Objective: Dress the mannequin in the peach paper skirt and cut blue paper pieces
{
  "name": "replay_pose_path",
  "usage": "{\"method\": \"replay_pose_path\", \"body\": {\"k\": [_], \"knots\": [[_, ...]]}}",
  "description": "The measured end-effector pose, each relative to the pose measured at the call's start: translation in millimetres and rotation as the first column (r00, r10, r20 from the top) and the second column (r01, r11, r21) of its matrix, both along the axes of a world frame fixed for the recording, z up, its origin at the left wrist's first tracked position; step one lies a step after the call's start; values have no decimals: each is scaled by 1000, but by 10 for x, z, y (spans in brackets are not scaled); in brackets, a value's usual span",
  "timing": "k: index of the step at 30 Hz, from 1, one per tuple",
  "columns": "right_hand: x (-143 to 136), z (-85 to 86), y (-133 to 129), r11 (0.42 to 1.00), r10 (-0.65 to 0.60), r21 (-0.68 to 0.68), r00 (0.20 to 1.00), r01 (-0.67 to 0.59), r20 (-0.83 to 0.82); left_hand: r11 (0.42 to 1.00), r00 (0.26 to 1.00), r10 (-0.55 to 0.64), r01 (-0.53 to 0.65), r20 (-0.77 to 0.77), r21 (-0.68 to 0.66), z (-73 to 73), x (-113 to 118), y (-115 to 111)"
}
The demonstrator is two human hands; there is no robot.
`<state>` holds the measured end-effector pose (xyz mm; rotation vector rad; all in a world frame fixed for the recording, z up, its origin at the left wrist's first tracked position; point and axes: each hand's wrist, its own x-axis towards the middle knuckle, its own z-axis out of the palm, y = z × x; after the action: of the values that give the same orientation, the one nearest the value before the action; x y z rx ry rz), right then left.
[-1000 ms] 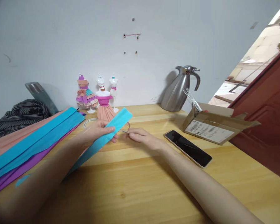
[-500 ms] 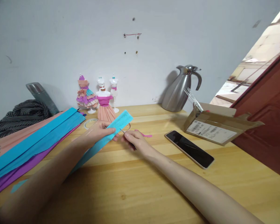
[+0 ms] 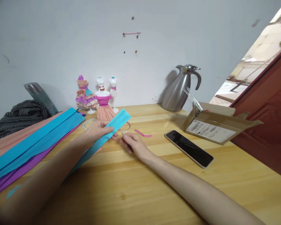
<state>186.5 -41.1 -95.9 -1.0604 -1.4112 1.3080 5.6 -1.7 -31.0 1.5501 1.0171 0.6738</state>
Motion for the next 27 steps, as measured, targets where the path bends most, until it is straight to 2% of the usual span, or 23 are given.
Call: {"method": "replay_pose_path", "body": {"k": [10, 17, 23, 27], "knots": [[-20, -12, 2, 1000, 22, 6, 1000, -22, -6, 996, 995, -95, 95, -26, -3, -44, 23, 1], [-23, 22, -14, 999, 36, 7, 999, -36, 18, 999, 998, -43, 45, -55, 26, -64, -3, 24], [-22, 15, -7, 999, 34, -11, 999, -34, 14, 996, 995, -76, 78, -62, 37, -91, -10, 47], [0, -14, -3, 999, 41, -9, 999, -41, 34, 998, 998, -41, 43, -57, 35, -119, -14, 87]]}}
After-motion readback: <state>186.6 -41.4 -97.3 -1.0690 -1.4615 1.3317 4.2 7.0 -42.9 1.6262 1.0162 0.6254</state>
